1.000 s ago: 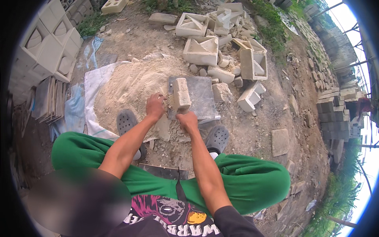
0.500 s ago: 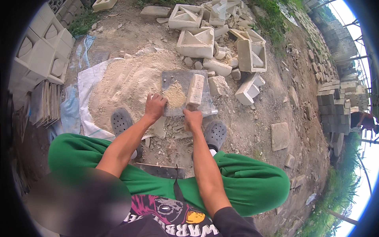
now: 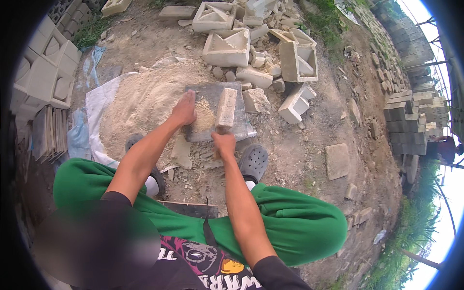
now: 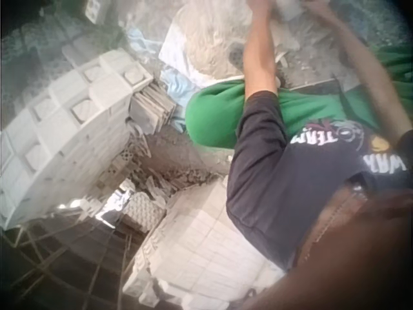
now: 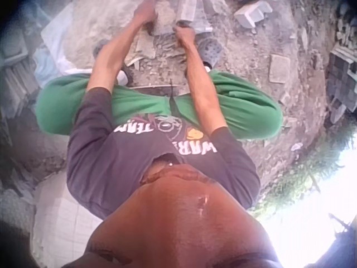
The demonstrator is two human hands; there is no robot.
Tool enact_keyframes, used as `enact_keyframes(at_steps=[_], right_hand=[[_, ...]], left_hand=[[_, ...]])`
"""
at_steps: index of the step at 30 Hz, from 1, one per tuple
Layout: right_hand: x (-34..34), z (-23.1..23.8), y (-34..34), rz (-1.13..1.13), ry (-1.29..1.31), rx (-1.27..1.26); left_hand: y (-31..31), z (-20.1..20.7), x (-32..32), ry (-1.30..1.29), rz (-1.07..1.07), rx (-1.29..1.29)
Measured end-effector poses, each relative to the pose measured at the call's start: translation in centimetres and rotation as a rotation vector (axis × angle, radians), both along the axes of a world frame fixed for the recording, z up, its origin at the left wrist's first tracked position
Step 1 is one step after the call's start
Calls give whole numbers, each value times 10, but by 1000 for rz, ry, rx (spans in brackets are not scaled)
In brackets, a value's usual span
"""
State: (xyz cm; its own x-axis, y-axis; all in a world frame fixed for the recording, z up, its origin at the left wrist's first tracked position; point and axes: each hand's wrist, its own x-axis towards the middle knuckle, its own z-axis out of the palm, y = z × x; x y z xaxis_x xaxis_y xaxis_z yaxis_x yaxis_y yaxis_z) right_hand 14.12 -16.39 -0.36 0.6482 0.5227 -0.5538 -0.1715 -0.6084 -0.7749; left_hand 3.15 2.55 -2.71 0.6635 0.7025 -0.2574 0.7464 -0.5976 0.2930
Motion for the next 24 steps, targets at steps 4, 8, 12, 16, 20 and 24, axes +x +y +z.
enact_keyframes(at_steps=[4, 8, 12, 16, 20, 24], right_hand=[[5, 5, -2, -5, -21, -38], [8, 0, -5, 29, -7, -60], [5, -4, -4, 77, 26, -87], [18, -36, -7, 34, -122, -80], [12, -29, -1, 109, -206, -138], [11, -10, 8, 172, -319, -115]], left_hand=[[11, 4, 17, -28, -157, -51], [20, -10, 19, -28, -318, 8], [12, -4, 7, -43, -321, -91], [-10, 18, 5, -142, -346, -152], [-22, 1, -30, -448, -179, 79], [-23, -7, -43, -423, -31, 142]])
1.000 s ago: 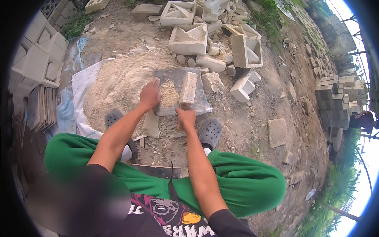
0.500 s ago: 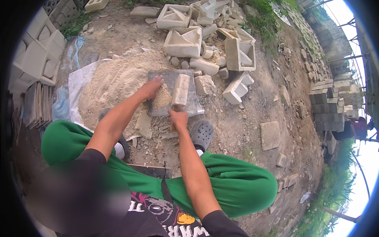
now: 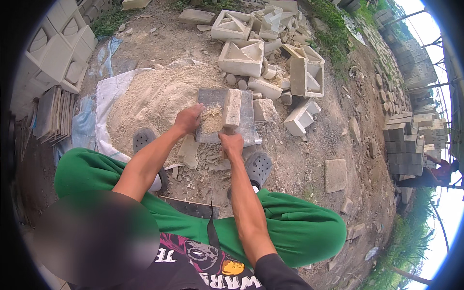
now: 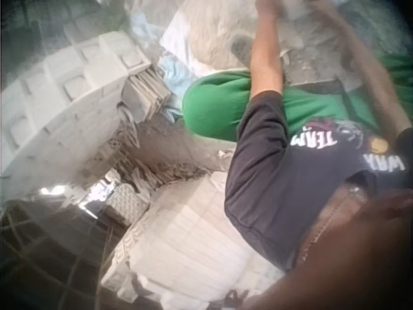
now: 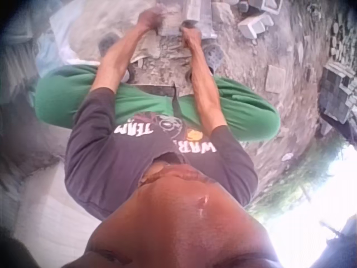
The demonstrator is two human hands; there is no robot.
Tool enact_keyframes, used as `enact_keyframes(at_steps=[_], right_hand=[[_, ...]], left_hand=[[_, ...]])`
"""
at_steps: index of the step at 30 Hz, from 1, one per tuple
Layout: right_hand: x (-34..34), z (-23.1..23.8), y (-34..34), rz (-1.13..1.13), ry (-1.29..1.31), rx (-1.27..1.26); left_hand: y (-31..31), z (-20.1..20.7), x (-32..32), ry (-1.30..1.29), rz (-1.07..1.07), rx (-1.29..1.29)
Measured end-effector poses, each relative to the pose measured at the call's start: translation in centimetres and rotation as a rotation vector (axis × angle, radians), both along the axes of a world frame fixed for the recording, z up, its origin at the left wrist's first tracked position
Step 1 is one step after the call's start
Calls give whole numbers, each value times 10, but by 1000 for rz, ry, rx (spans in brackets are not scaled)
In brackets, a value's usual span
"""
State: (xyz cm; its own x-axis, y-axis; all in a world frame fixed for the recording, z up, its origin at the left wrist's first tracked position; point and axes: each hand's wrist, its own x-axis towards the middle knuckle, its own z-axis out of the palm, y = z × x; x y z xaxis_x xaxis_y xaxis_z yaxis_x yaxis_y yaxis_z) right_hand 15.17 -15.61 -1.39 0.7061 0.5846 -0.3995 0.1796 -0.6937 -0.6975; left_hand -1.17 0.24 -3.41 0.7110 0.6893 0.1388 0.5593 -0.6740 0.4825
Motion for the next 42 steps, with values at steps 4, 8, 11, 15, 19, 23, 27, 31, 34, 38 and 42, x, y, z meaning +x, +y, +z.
enact_keyframes(at_steps=[4, 8, 11, 15, 19, 23, 27, 31, 34, 38, 42], right_hand=[[-9, 26, 12, 48, 62, 103], [-36, 51, 22, 81, 156, 161], [-30, 13, 21, 198, -8, 30], [-39, 25, 25, 290, -128, -200], [-33, 63, 34, 210, 62, -142], [-35, 69, 35, 113, 127, -8], [-17, 25, 28, 281, -105, -222], [-21, 35, 36, 268, 22, -307], [-19, 34, 32, 159, 68, -183], [0, 12, 24, 5, -9, -64], [6, 2, 8, -44, -255, -46]], left_hand=[[-10, -3, -6, 59, 14, 26], [-12, -6, -18, 72, 62, 27], [-14, -9, -13, 24, 124, 27], [-15, -9, -20, -35, 114, -2], [-16, -3, -19, -26, 96, 29], [-11, -5, -14, 14, 74, 41], [-13, -3, -7, -79, 106, 18], [-14, 2, -10, 2, 138, -63], [-15, 3, -11, -31, 177, -47], [-15, 7, -6, -42, 161, -28], [-16, 6, -5, -37, 104, 9]])
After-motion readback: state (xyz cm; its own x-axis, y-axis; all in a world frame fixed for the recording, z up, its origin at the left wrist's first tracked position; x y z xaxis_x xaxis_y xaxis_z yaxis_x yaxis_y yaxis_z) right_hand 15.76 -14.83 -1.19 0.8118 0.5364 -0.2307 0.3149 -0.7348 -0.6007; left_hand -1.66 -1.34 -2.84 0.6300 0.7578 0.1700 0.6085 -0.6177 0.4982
